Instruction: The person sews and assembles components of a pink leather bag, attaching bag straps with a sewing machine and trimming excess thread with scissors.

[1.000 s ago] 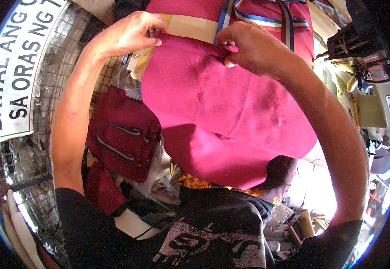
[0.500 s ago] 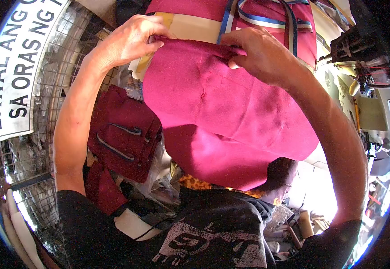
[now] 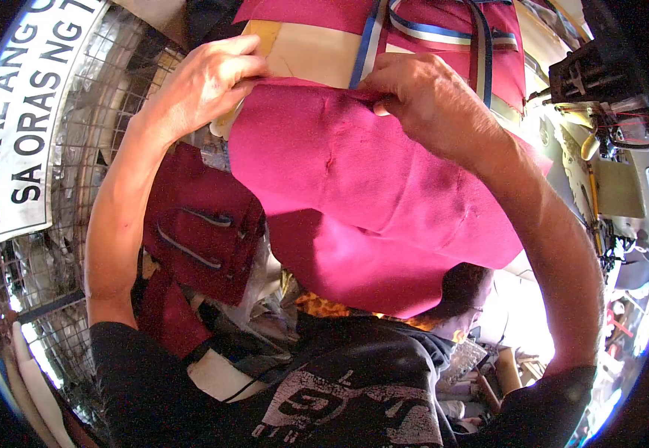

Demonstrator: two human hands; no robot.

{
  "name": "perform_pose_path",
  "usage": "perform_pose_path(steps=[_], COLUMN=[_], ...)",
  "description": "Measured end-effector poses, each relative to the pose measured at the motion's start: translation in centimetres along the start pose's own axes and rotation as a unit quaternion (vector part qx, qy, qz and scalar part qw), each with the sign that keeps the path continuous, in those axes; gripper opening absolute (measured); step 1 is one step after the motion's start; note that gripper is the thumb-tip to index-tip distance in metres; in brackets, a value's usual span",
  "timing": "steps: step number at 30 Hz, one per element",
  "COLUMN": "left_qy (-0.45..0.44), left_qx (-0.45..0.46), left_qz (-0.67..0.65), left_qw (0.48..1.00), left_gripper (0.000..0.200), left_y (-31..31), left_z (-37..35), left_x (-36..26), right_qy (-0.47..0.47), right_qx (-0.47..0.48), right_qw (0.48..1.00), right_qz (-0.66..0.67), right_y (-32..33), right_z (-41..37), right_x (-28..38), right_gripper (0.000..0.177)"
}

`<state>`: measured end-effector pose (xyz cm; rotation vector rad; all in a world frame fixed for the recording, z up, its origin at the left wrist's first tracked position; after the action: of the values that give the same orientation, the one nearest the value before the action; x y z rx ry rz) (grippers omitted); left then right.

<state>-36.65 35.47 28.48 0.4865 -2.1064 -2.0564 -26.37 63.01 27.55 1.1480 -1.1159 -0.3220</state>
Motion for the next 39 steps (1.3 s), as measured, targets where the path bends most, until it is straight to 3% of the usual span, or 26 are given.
perform_pose_path(steps=[4,8,12,14,15,19,23,29,39], left_qy=[0.004,0.034,0.133,0.196,0.227,0.349,0.470,0.517,0.494], left_qx=[-0.021,-0.051,-0.048,-0.056,-0.107,-0.210,-0.194,-0.210,-0.282], left_qz=[0.061,0.108,0.091,0.100,0.123,0.136,0.146,0.122,0.076], left_qw=[0.998,0.992,0.986,0.974,0.960,0.903,0.849,0.821,0.819], left_gripper=[0.021,0.037,0.043,0.043,0.037,0.035,0.045,0.057,0.019], left_y=[-0.3,-1.8,-1.9,-2.1,-2.7,-4.1,-4.3,-4.8,-5.3], left_z=[-0.8,-2.5,-2.6,-1.5,-0.8,1.9,4.7,5.6,4.1], left_x=[-1.4,-3.5,-6.6,-8.1,-8.8,-9.7,-11.4,-12.0,-10.3], right_qy=[0.049,0.003,-0.032,-0.018,-0.011,-0.016,-0.012,-0.012,0.020], right_qx=[-0.029,-0.010,0.022,0.012,0.007,-0.052,-0.056,-0.014,-0.022], right_qw=[0.983,0.930,0.943,0.939,0.937,0.972,0.975,0.976,0.995], right_qz=[-0.175,-0.368,-0.331,-0.342,-0.348,-0.228,-0.213,-0.218,-0.100], right_y=[-1.1,-2.6,-3.0,-2.5,-2.3,-2.6,-3.3,-3.4,-2.7], right_z=[-1.1,-2.2,-2.7,-2.6,-2.4,-1.6,-2.1,-2.3,-1.3], right_x=[0.4,3.5,4.1,4.4,4.6,4.0,3.6,2.8,2.1], right_gripper=[0.028,0.034,0.057,0.042,0.037,0.032,0.030,0.051,0.057])
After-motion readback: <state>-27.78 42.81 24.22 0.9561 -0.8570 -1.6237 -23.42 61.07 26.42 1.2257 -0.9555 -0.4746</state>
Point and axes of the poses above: each hand's wrist, its own z-axis towards the middle knuckle, its own y-axis out of the back of the hand, x = y × z, the point moved 1 cm from there along z, towards the middle knuckle, and after that the axes turned 14 degrees about x, right-handed, at the moved point
